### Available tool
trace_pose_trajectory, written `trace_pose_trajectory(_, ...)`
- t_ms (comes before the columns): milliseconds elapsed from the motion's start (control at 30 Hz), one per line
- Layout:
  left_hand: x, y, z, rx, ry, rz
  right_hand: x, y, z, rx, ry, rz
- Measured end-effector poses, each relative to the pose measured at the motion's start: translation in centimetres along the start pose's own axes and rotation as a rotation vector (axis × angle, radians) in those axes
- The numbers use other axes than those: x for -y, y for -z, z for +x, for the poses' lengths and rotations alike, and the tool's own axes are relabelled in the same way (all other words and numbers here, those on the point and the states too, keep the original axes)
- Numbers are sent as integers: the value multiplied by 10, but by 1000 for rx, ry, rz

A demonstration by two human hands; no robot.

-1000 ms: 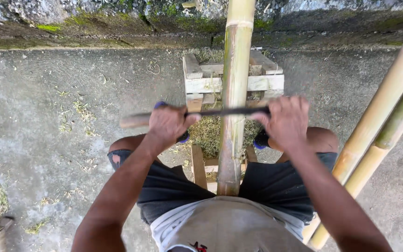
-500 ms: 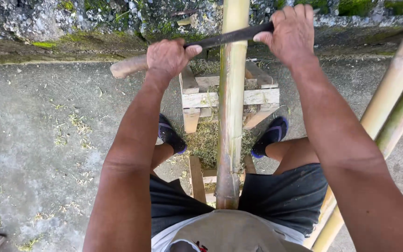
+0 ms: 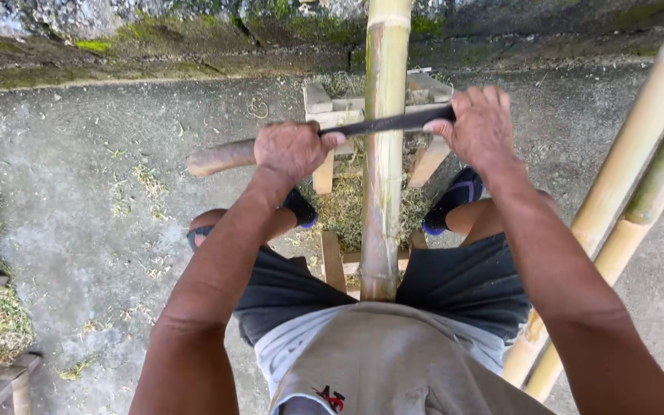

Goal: Scraping and shaving the outer green layer off a bamboo pole using a machete.

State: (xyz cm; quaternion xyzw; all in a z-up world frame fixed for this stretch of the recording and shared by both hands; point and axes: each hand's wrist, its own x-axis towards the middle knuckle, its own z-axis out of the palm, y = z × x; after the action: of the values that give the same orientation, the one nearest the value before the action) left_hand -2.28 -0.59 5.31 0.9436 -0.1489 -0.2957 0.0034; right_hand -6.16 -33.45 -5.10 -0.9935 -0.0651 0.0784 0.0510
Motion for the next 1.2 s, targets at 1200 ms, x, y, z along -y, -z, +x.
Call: trace_pose_trajectory(1200,-15,-32,-69,30,-6,-20,27,1,-97,-47,3,24)
